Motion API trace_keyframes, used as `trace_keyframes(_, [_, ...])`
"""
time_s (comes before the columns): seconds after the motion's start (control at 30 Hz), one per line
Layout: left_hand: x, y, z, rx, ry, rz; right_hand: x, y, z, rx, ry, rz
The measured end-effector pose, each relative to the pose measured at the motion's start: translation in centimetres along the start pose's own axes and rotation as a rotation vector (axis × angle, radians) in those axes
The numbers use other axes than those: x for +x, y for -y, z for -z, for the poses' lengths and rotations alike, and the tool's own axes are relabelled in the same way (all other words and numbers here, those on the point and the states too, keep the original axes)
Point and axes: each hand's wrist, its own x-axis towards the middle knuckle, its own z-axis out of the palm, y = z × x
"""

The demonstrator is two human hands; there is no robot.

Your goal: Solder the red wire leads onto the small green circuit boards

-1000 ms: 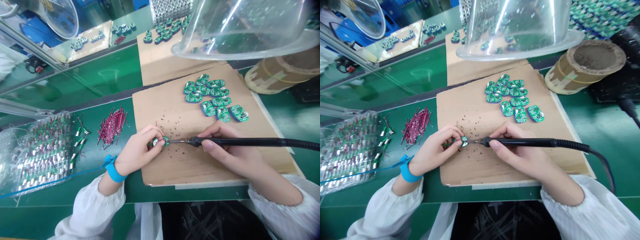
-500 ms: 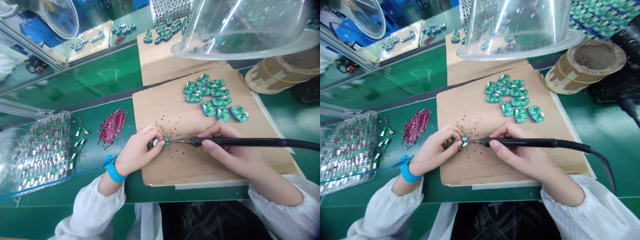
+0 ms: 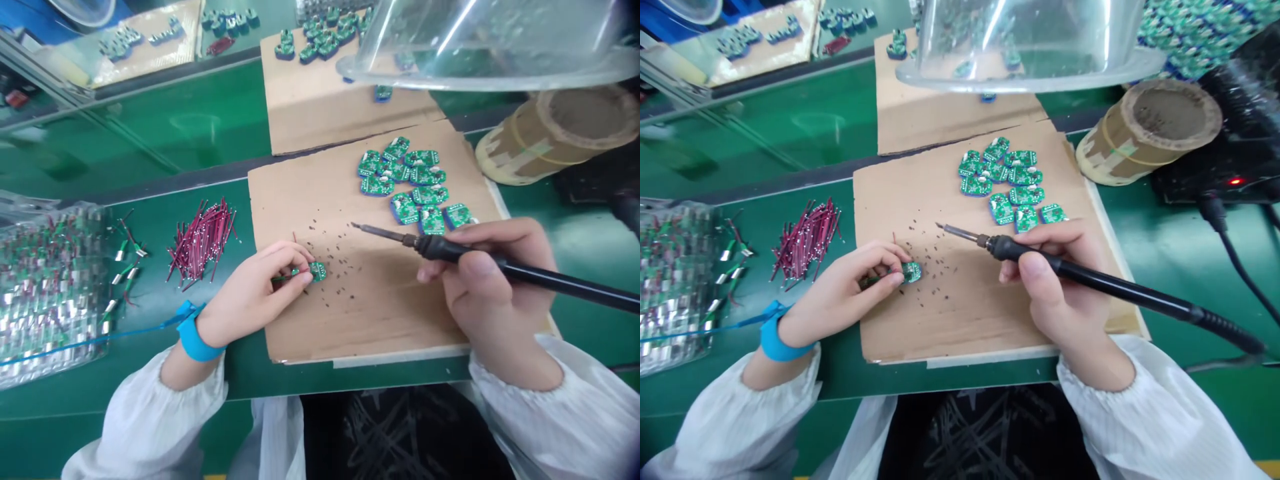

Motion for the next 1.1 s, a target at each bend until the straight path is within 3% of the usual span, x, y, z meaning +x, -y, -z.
trace_keyframes(0.2, [0.0, -0.1, -0.1, 0.013, -0.024, 0.000, -0.3, 0.4, 0.3, -0.073, 0.219, -0.116])
trace_keyframes(0.53, [-0.2, 0.0, -0.4, -0.028, -0.053, 0.066, -0.3, 0.4, 1.0, -0.159, 0.348, -0.205])
trace_keyframes(0.83, [-0.2, 0.1, -0.6, -0.041, -0.050, 0.063, -0.3, 0.5, 1.1, -0.231, 0.380, -0.188])
trace_keyframes(1.1, [-0.3, 0.3, -1.0, -0.061, -0.188, -0.062, -0.1, 0.2, 0.9, -0.138, 0.343, -0.167])
